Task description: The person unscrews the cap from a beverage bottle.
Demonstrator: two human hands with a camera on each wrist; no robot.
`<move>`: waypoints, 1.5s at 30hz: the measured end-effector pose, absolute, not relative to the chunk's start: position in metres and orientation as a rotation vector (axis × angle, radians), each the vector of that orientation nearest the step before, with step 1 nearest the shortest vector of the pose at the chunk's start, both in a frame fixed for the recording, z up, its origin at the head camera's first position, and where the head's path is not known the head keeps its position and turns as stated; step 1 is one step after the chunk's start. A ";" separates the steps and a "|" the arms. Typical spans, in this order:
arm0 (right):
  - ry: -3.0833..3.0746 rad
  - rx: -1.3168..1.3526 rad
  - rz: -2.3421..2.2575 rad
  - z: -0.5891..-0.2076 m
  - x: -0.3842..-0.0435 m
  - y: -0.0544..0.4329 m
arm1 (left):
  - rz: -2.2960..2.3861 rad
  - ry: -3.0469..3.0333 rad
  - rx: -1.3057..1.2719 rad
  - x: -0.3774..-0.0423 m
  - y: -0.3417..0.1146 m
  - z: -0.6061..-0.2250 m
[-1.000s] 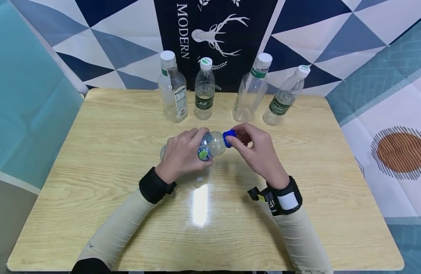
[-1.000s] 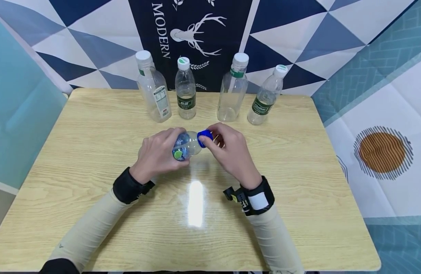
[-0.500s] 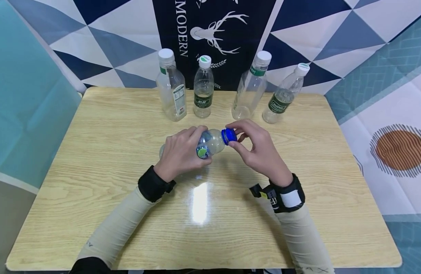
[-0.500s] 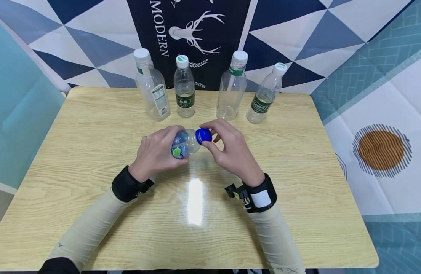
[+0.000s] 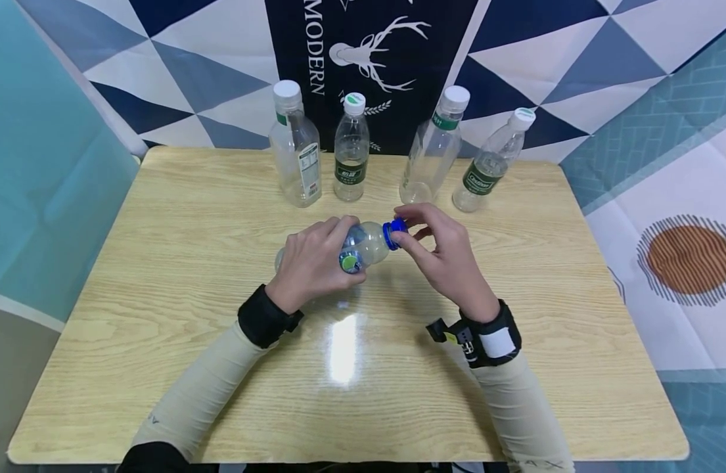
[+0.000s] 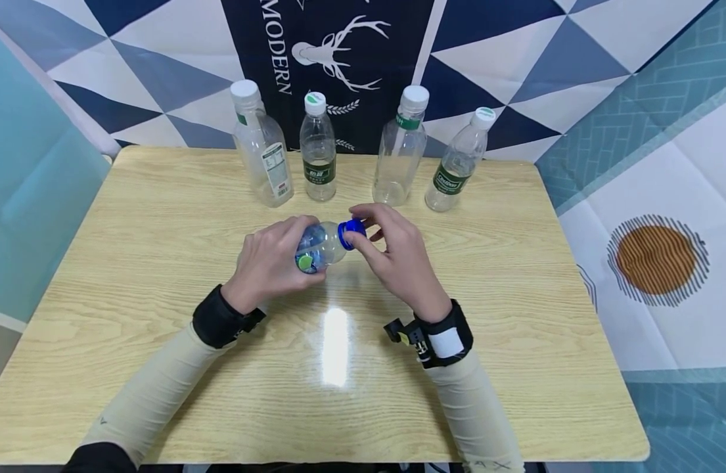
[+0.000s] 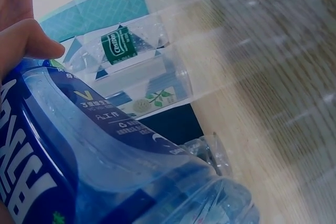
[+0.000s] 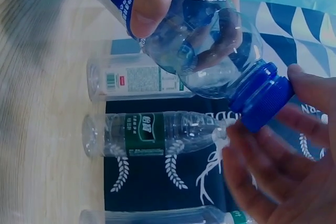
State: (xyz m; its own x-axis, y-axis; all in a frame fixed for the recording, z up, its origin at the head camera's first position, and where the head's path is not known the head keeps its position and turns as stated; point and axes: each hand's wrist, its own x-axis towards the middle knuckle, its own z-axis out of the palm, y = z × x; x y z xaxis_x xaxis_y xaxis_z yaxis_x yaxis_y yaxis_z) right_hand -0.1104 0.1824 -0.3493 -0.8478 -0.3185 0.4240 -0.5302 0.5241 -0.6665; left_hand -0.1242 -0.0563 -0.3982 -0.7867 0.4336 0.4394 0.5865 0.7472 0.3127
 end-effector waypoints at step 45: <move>-2.483 0.940 1.147 -0.350 -0.101 0.211 | -0.634 -2.622 -0.793 -0.125 -0.057 -0.404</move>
State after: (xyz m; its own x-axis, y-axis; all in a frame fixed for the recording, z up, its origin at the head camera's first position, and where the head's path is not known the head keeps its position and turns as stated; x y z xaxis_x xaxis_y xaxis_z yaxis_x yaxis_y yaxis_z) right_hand -0.1011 0.2107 -0.3504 -0.7611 -0.4513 0.4659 -0.6473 0.4826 -0.5901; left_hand -0.1246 -0.0571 -0.4035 -0.7912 0.4387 0.4260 0.5849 0.7463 0.3178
